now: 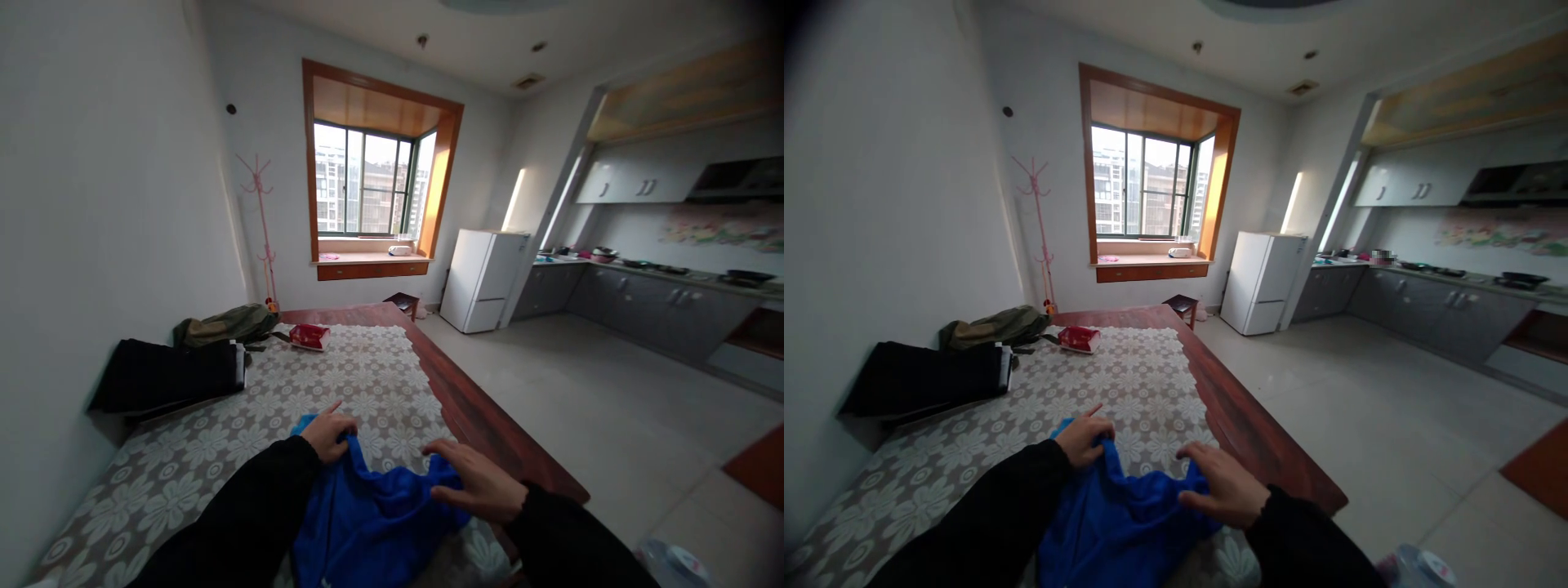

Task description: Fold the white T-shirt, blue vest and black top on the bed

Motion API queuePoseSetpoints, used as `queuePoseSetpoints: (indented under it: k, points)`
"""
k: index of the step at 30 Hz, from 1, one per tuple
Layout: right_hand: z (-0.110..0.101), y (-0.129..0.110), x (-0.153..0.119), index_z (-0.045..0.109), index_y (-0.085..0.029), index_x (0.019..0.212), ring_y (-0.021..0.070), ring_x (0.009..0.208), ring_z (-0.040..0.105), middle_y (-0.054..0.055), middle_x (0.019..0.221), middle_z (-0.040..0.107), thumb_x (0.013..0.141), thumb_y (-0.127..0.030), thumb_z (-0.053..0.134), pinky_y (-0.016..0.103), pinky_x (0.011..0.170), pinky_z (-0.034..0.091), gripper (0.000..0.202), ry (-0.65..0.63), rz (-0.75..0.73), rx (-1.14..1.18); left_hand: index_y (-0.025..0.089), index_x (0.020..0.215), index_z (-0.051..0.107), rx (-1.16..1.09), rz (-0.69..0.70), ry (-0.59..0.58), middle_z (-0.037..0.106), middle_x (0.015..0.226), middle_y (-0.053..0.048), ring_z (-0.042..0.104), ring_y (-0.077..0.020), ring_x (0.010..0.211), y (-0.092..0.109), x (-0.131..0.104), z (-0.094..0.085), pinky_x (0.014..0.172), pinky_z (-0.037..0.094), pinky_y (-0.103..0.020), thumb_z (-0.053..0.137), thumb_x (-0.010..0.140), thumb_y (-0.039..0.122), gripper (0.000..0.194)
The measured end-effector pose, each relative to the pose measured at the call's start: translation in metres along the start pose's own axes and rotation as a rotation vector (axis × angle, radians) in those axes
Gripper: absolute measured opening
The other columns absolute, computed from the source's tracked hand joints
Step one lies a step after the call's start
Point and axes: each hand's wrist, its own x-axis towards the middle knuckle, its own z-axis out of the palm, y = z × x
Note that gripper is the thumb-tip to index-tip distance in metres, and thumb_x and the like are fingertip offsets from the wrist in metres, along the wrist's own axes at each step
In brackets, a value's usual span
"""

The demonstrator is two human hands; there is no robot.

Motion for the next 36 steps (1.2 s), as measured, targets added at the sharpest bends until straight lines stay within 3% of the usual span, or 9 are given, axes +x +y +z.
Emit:
queuePoseSetpoints:
  k: [3, 7, 9, 15, 22, 26, 31, 34, 36]
  points:
    - [0.049, -0.015, 0.027, 0.046, -0.021, 0.148, 0.0318, 0.133, 0.05, 0.016, 0.145, 0.054, 0.08, -0.045, 0.072, 0.044, 0.112, 0.038, 0.077, 0.042, -0.103, 0.111, 0.024, 0.095, 0.07, -0.051, -0.036, 0.112, 0.07, 0.08, 0.0, 0.067, -0.0187, 0.078, 0.012, -0.012, -0.015, 0.108, 0.042, -0.039, 0.055, 0.077, 0.019, 0.024]
    - [0.068, -0.02, 0.072, 0.07, -0.018, 0.103, 0.0274, 0.094, 0.066, 0.009, 0.097, 0.071, 0.085, -0.039, 0.064, 0.038, 0.087, 0.05, 0.028, -0.055, -0.156, 0.132, 0.025, 0.098, 0.071, -0.04, -0.13, 0.189, 0.068, 0.076, -0.001, 0.063, -0.0189, 0.072, 0.017, -0.039, -0.046, 0.076, 0.047, -0.03, 0.055, 0.084, 0.03, 0.022]
    - [0.041, -0.016, 0.086, 0.069, -0.017, 0.085, 0.0225, 0.078, 0.063, 0.005, 0.079, 0.067, 0.09, -0.043, 0.058, 0.033, 0.075, 0.05, 0.029, -0.041, -0.191, 0.225, 0.025, 0.095, 0.072, -0.04, -0.185, 0.221, 0.067, 0.074, -0.001, 0.062, -0.0184, 0.071, 0.014, -0.057, -0.064, 0.07, 0.043, -0.028, 0.055, 0.088, 0.038, 0.022]
    - [-0.093, -0.018, 0.102, 0.072, -0.015, 0.096, 0.0204, 0.081, 0.063, 0.006, 0.088, 0.071, 0.089, -0.048, 0.064, 0.03, 0.075, 0.049, 0.035, 0.084, -0.256, 0.325, 0.019, 0.065, 0.061, -0.199, -0.228, 0.153, 0.053, 0.059, 0.003, 0.049, -0.013, 0.058, 0.0, -0.113, -0.098, 0.056, 0.035, -0.024, 0.057, 0.085, 0.068, 0.053]
    - [-0.139, -0.004, 0.145, 0.07, -0.015, 0.072, 0.0134, 0.06, 0.053, -0.002, 0.062, 0.061, 0.072, -0.026, 0.071, 0.024, 0.059, 0.04, 0.011, -0.289, -0.211, -0.157, 0.023, 0.087, 0.076, -0.059, -0.333, 0.201, 0.071, 0.075, -0.001, 0.064, -0.0189, 0.073, -0.036, -0.152, -0.162, 0.067, 0.044, -0.023, 0.054, 0.087, 0.061, 0.044]
    - [-0.196, -0.014, 0.184, 0.07, -0.013, 0.078, 0.0171, 0.071, 0.059, 0.001, 0.072, 0.066, 0.078, -0.032, 0.068, 0.027, 0.069, 0.043, 0.02, 0.049, -0.217, -0.225, 0.025, 0.102, 0.077, 0.246, -0.424, 0.366, 0.075, 0.087, -0.005, 0.068, -0.024, 0.085, -0.045, -0.148, -0.236, 0.077, 0.047, -0.027, 0.049, 0.089, 0.054, 0.043]
    - [-0.27, -0.063, 0.189, 0.07, -0.015, 0.095, 0.022, 0.079, 0.061, 0.007, 0.082, 0.069, 0.089, -0.04, 0.061, 0.032, 0.076, 0.042, 0.028, 0.711, -0.307, -0.36, 0.017, 0.12, 0.072, 0.641, -0.562, 0.917, 0.075, 0.107, -0.005, 0.067, -0.0246, 0.101, -0.005, -0.155, -0.329, 0.088, 0.045, -0.032, 0.043, 0.098, 0.048, 0.048]
    - [-0.274, -0.081, 0.158, 0.069, -0.017, 0.093, 0.0237, 0.081, 0.062, 0.008, 0.083, 0.069, 0.091, -0.043, 0.06, 0.037, 0.085, 0.04, 0.028, 0.763, -0.432, -0.531, 0.011, 0.119, 0.071, 0.779, -0.424, 1.124, 0.073, 0.114, -0.002, 0.065, -0.0189, 0.106, 0.023, -0.184, -0.342, 0.093, 0.042, -0.029, 0.041, 0.101, 0.05, 0.053]
    - [-0.254, -0.077, 0.132, 0.068, -0.018, 0.094, 0.0243, 0.085, 0.062, 0.009, 0.087, 0.07, 0.094, -0.042, 0.058, 0.041, 0.092, 0.037, 0.026, 0.67, -0.474, -0.599, 0.019, 0.113, 0.075, 0.855, -0.281, 1.137, 0.076, 0.106, 0.003, 0.067, -0.0145, 0.097, 0.031, -0.211, -0.32, 0.087, 0.044, -0.023, 0.048, 0.099, 0.049, 0.043]
